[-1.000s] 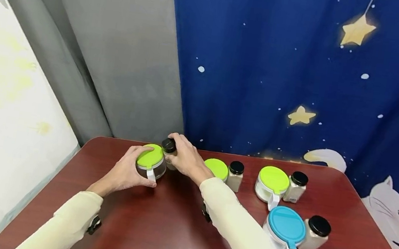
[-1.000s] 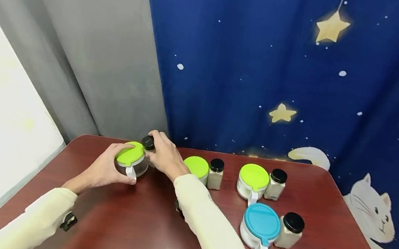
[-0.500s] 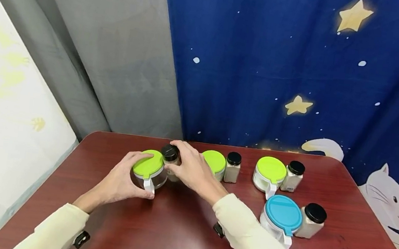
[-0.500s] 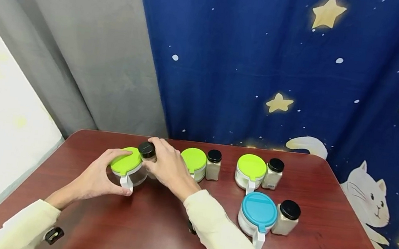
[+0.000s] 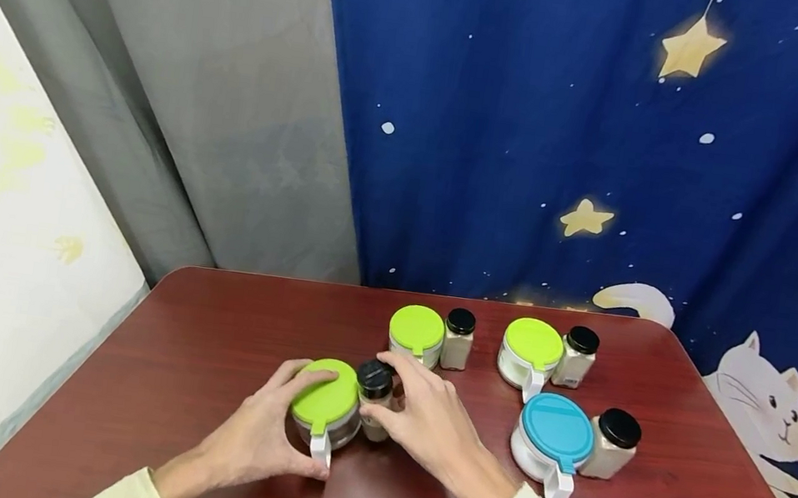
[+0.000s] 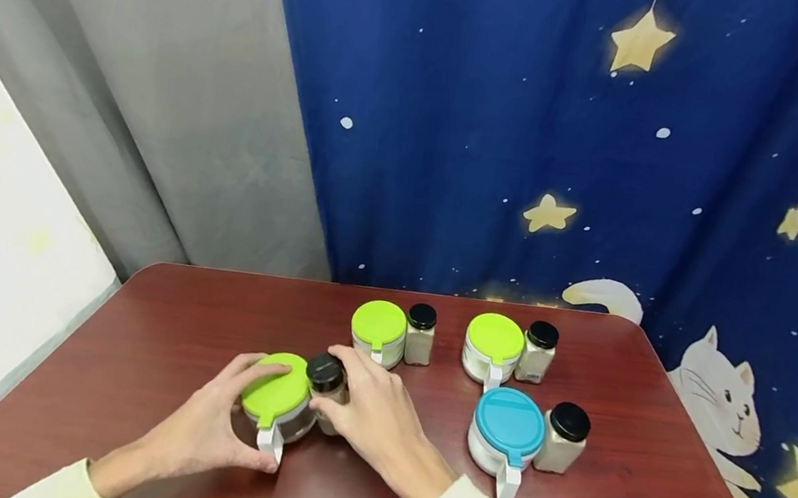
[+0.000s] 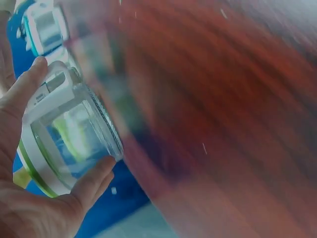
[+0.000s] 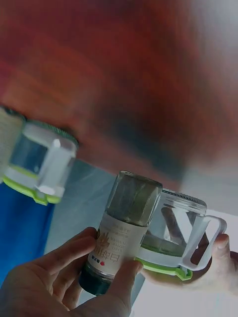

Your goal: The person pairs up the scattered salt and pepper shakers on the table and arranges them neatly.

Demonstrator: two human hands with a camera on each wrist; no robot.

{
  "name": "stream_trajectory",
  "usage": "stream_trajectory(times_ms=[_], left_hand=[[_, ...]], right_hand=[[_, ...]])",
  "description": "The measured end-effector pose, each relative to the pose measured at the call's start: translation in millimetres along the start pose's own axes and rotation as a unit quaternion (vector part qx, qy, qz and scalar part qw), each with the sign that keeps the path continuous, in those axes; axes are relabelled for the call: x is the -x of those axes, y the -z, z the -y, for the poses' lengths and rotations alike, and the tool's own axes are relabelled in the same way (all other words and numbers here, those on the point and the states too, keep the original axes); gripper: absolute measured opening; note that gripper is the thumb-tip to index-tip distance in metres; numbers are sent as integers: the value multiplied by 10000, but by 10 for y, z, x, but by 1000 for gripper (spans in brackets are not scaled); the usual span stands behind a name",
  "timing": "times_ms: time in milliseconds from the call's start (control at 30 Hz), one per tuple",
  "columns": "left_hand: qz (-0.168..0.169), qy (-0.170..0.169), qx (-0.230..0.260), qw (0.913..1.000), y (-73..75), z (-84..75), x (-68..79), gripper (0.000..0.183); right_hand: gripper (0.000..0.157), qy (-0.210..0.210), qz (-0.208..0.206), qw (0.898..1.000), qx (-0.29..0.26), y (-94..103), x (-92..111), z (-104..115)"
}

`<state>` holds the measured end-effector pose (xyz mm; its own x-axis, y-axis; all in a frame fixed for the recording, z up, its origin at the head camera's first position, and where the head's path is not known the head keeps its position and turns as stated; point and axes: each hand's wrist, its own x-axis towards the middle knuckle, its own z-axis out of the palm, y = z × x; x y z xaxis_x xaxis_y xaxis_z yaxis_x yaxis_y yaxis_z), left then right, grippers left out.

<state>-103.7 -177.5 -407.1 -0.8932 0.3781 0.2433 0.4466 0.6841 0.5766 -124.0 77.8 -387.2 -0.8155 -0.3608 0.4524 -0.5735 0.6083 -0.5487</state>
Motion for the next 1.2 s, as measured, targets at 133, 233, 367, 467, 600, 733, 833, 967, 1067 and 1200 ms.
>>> stream_trajectory(times_ms=[133,233,367,467,600,733,833,967,1067,1200], left_hand=[[31,-225,-9,9997,-197,-97,-64,109],[53,-377,9,9993,-341,-163,-152,109],[173,-573,18,9982,-470,-231,-274,108],[233,-654,-24,9976,-519,-270,-343,107],[306,-632,-132,9974,-555,-305,-361,106],[336,-656,-350,9967,-589,-342,-352,107],[304,-745,-512,9954,-615,-378,-355,108],[248,-804,-618,9945,-640,-415,-350,110],[268,-749,-684,9945,-649,-432,-338,111],[225,-630,-811,9945,-601,-479,-305,120]], right_hand=[[61,-188,-176,9997,-4,69,188,-136],[63,-498,-262,9984,85,132,286,-232],[64,-905,-385,9947,288,200,380,-322],[65,-1038,-513,9925,402,230,431,-353],[64,-1081,-537,9913,518,240,470,-350],[62,-1034,-549,9898,811,256,479,-332],[62,-952,-599,9884,1017,283,479,-321],[61,-831,-576,9880,1164,314,492,-315],[63,-802,-520,9882,1194,334,504,-308],[77,-737,-459,9881,1268,405,536,-292]])
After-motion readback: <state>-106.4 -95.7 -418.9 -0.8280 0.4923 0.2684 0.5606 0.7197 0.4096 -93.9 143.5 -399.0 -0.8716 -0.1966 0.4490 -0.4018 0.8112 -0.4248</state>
